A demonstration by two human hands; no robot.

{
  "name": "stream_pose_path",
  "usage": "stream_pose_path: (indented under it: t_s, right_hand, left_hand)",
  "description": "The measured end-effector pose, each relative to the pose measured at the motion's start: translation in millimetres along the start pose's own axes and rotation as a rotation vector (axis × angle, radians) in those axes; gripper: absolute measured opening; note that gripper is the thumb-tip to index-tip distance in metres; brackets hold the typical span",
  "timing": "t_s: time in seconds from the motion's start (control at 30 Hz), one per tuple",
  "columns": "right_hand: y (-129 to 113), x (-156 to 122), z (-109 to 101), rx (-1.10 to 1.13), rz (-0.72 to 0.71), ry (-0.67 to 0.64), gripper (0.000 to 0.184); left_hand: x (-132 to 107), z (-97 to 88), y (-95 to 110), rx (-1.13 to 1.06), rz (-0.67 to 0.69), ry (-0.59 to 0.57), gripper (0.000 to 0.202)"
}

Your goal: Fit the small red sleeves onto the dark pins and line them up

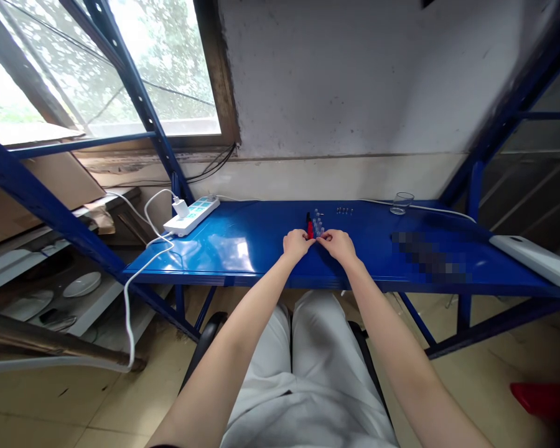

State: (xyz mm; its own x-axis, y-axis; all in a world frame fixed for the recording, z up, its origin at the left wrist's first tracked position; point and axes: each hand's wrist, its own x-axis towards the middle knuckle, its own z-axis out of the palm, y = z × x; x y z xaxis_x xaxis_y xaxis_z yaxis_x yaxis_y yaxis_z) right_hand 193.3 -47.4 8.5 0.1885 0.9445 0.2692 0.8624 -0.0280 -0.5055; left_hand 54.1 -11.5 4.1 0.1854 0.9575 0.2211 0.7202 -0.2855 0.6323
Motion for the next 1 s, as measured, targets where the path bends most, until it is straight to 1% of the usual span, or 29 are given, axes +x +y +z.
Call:
stream_pose_path:
  t_s: [0.1,0.17,0.23,0.33,0.43,0.5,0.57,0.67,0.73,0.8,0.87,0.9,0.97,1.0]
  right_hand:
    - [4,0,6,-0.024,0.018,-0.008,0.023]
    - [6,0,8,-0.035,0.014,-0.006,0.023]
    - [7,1,8,-0.040,0.007,0.001,0.025]
    - [7,1,9,-0.056,-0.002,0.014,0.026]
    - [5,0,8,-0.077,-0.001,0.021,0.025]
    - [4,-1,8,-0.084,0.000,0.023,0.025]
    - [4,-1,8,-0.083,-0.006,0.027,0.024]
    - [4,-2,9,-0.057,-0.032,0.064,0.024]
    - [4,-3,8,-0.017,-0.057,0.131,0.027]
    - [3,-4,6,0.033,-0.094,0.223,0.031]
    - [-1,-5,2,0.081,-0.131,0.315,0.033]
    - [-5,-4,0,0.105,-0.147,0.355,0.033]
    - [-16,-2,-3,0.155,-0.183,0.407,0.032]
    - [-23,-1,-3,0.184,-0.208,0.420,0.031]
  left_hand:
    - [-1,-0.2,-2,0.058,0.032,-0.010,0.028]
    - [-3,-3.5,-4,0.084,0.072,0.008,0.030]
    - [-8,-8.9,-5,0.116,0.156,0.051,0.029]
    - [-16,-17.5,-8,0.182,0.340,0.105,0.025]
    - [-22,-22.9,-9,0.278,0.482,0.093,0.031]
    - [-23,-23.8,-9,0.343,0.526,0.066,0.034]
    - [-23,-22.8,-7,0.385,0.537,0.051,0.034]
    - [-20,-19.7,-5,0.392,0.522,0.088,0.029]
    - [-17,-18.9,-5,0.358,0.505,0.117,0.025]
    - [-12,-21.5,-8,0.292,0.491,0.123,0.018]
    - [-5,-28.9,-16,0.197,0.475,0.139,0.012]
    - [-1,-34.3,-21,0.141,0.459,0.169,0.009]
    - [8,-47.3,-34,0.008,0.390,0.264,0.007]
    - [11,-54.0,-41,-0.068,0.344,0.338,0.006]
